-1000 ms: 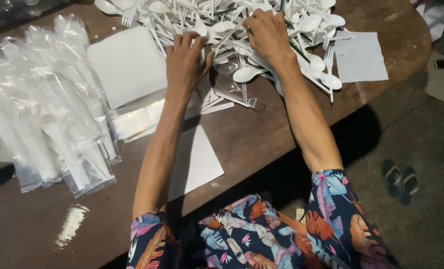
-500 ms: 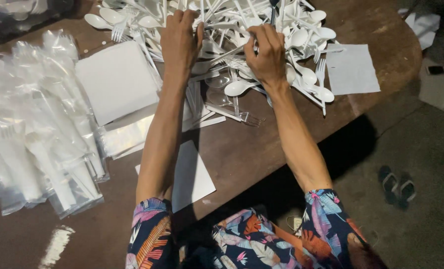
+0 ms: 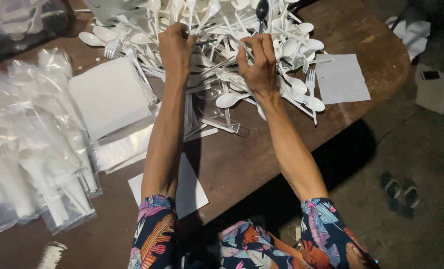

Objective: The person picks up plastic forks and spoons, wraps them in a paper tissue, and places the bundle into a plastic bag, repeating the process with multiple sets.

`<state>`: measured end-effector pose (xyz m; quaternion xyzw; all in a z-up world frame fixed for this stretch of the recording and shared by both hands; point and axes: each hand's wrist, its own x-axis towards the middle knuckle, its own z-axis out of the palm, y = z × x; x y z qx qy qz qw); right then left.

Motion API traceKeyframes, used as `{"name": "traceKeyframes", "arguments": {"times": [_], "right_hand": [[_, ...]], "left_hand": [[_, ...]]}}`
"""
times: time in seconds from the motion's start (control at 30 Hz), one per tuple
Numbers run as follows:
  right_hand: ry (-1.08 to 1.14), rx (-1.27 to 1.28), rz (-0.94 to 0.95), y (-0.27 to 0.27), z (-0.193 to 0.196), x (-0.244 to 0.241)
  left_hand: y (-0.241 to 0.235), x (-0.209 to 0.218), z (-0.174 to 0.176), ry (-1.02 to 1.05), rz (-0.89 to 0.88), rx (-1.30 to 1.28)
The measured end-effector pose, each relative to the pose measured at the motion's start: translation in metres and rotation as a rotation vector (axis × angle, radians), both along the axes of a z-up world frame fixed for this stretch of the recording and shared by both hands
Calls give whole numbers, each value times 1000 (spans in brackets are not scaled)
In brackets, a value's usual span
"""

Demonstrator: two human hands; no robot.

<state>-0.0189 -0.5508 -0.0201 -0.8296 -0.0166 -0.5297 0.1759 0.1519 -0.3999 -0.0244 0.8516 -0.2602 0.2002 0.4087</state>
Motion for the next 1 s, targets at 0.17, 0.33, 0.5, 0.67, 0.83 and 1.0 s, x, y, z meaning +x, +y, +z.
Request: {"name": "traceKeyframes", "arguments": {"times": [0.17,0.33,0.5,0.67,0.83,1.0], "right_hand": [[-25,24,-1,18,24,-14],[-36,37,42,21,15,-9],[-97,193,107,27,6,3],[196,1079,429,62,16,7],[298,1419,714,90,30,2],[345,1450,863,103,18,2]], "left_hand": [[25,-20,33,150,-109,-212],[53,-32,42,231,-141,-320],[77,-56,41,398,-281,-485],[94,-119,66,550,-399,-537],[97,-141,57,557,-387,-522],[113,-146,39,479,-305,-426]]}}
